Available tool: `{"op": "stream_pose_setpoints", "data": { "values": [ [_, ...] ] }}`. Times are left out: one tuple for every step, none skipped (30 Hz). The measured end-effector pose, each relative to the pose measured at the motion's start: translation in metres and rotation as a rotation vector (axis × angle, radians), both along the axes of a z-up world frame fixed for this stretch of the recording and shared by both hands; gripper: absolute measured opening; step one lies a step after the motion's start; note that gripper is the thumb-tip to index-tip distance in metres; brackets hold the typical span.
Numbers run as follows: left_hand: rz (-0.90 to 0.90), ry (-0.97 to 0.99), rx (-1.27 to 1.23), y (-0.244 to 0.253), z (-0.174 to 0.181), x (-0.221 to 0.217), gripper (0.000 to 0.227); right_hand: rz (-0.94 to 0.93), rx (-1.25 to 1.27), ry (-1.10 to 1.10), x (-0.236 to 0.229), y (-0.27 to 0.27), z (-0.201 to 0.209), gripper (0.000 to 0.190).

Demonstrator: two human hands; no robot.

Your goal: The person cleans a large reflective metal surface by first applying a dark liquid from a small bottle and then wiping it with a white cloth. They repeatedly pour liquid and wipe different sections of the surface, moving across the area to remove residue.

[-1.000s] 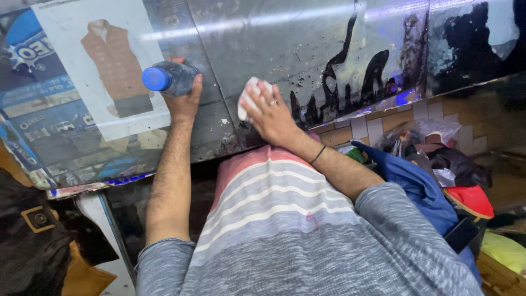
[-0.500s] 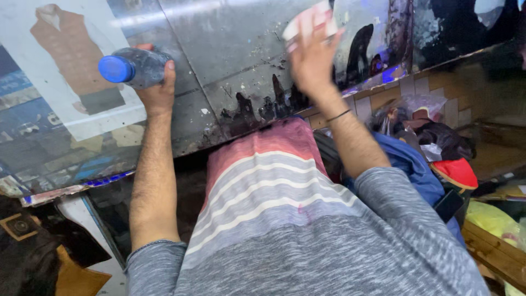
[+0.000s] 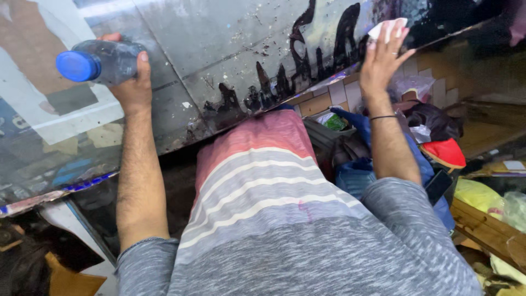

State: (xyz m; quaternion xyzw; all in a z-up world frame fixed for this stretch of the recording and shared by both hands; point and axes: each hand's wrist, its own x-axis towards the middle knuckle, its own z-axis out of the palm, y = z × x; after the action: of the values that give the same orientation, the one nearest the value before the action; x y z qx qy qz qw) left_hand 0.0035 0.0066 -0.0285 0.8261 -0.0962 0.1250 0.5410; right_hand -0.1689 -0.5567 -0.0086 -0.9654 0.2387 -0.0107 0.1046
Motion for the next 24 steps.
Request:
{"op": "stream_pose_setpoints", "data": {
  "values": [
    [0.002, 0.002, 0.019, 0.001, 0.001, 0.000, 0.055, -0.066, -0.003, -0.023, 0.001, 0.025, -0.002, 0.055],
    [0.012, 0.002, 0.037, 0.001, 0.001, 0.001, 0.055, 0.096, -0.099, -0.018, -0.002, 0.060, -0.006, 0.054],
    [-0.006, 0.013, -0.015, 0.000, 0.001, 0.002, 0.055, 0.215, -0.024, -0.036, -0.011, 0.101, -0.010, 0.057],
    [-0.019, 0.024, -0.063, 0.001, 0.000, 0.001, 0.056, 0.373, -0.090, -0.087, -0.019, 0.141, -0.017, 0.059],
    [-0.032, 0.035, -0.112, 0.001, -0.001, 0.001, 0.057, 0.503, 0.006, -0.177, -0.028, 0.170, -0.019, 0.056],
    [-0.026, 0.028, -0.080, 0.004, -0.001, -0.002, 0.056, 0.600, 0.028, -0.166, -0.039, 0.186, -0.018, 0.055],
    [-0.020, 0.021, -0.048, 0.005, 0.000, -0.006, 0.055, 0.697, 0.050, -0.155, -0.046, 0.191, -0.016, 0.054],
    [-0.020, 0.005, -0.022, 0.002, -0.001, -0.001, 0.055, 0.656, 0.043, -0.112, -0.046, 0.181, -0.014, 0.053],
    [-0.029, 0.000, -0.044, -0.001, -0.002, 0.004, 0.057, 0.614, 0.037, -0.070, -0.042, 0.158, -0.009, 0.052],
    [-0.028, 0.000, -0.063, 0.000, -0.001, 0.002, 0.059, 0.582, 0.037, -0.024, -0.036, 0.130, -0.006, 0.052],
    [-0.028, 0.000, -0.081, 0.002, -0.001, 0.001, 0.061, 0.505, 0.009, -0.083, -0.028, 0.097, -0.004, 0.050],
    [-0.020, 0.005, -0.077, 0.003, -0.002, -0.001, 0.060, 0.382, -0.052, -0.009, -0.023, 0.066, -0.004, 0.052],
    [-0.012, 0.010, -0.073, 0.005, -0.001, -0.003, 0.059, 0.304, -0.036, -0.008, -0.016, 0.039, -0.007, 0.054],
    [-0.009, 0.012, -0.077, 0.003, -0.002, -0.001, 0.058, 0.222, -0.028, -0.010, -0.010, 0.014, -0.010, 0.055],
    [-0.007, 0.006, -0.028, 0.003, -0.001, 0.000, 0.057, 0.198, -0.030, -0.002, -0.004, -0.003, -0.015, 0.056],
    [-0.005, -0.002, 0.022, 0.003, 0.000, 0.001, 0.056, 0.174, -0.032, 0.004, 0.002, -0.015, -0.020, 0.057],
    [-0.002, -0.009, 0.071, 0.002, 0.000, 0.000, 0.056, 0.150, -0.034, 0.010, 0.004, -0.022, -0.023, 0.058],
    [-0.004, -0.011, 0.047, 0.001, 0.001, 0.000, 0.056, 0.121, -0.022, -0.006, 0.007, -0.023, -0.028, 0.059],
    [-0.007, -0.013, 0.023, 0.000, 0.001, 0.001, 0.057, 0.092, -0.011, -0.022, 0.009, -0.021, -0.031, 0.061],
    [-0.003, -0.015, 0.004, 0.002, 0.003, 0.000, 0.058, 0.069, 0.005, -0.038, 0.011, -0.015, -0.035, 0.062],
    [-0.001, -0.022, 0.006, 0.002, 0.003, -0.001, 0.057, 0.055, 0.001, -0.026, 0.012, -0.009, -0.038, 0.062],
    [-0.001, -0.029, 0.008, 0.002, 0.004, -0.001, 0.056, 0.039, -0.003, -0.013, 0.012, -0.004, -0.039, 0.062],
    [-0.002, -0.036, 0.010, 0.002, 0.005, -0.001, 0.055, 0.024, -0.006, 0.000, 0.012, -0.001, -0.039, 0.062],
    [0.002, -0.023, -0.004, 0.001, 0.006, -0.001, 0.055, 0.027, -0.009, 0.000, 0.010, 0.000, -0.039, 0.061]
  ]
}}
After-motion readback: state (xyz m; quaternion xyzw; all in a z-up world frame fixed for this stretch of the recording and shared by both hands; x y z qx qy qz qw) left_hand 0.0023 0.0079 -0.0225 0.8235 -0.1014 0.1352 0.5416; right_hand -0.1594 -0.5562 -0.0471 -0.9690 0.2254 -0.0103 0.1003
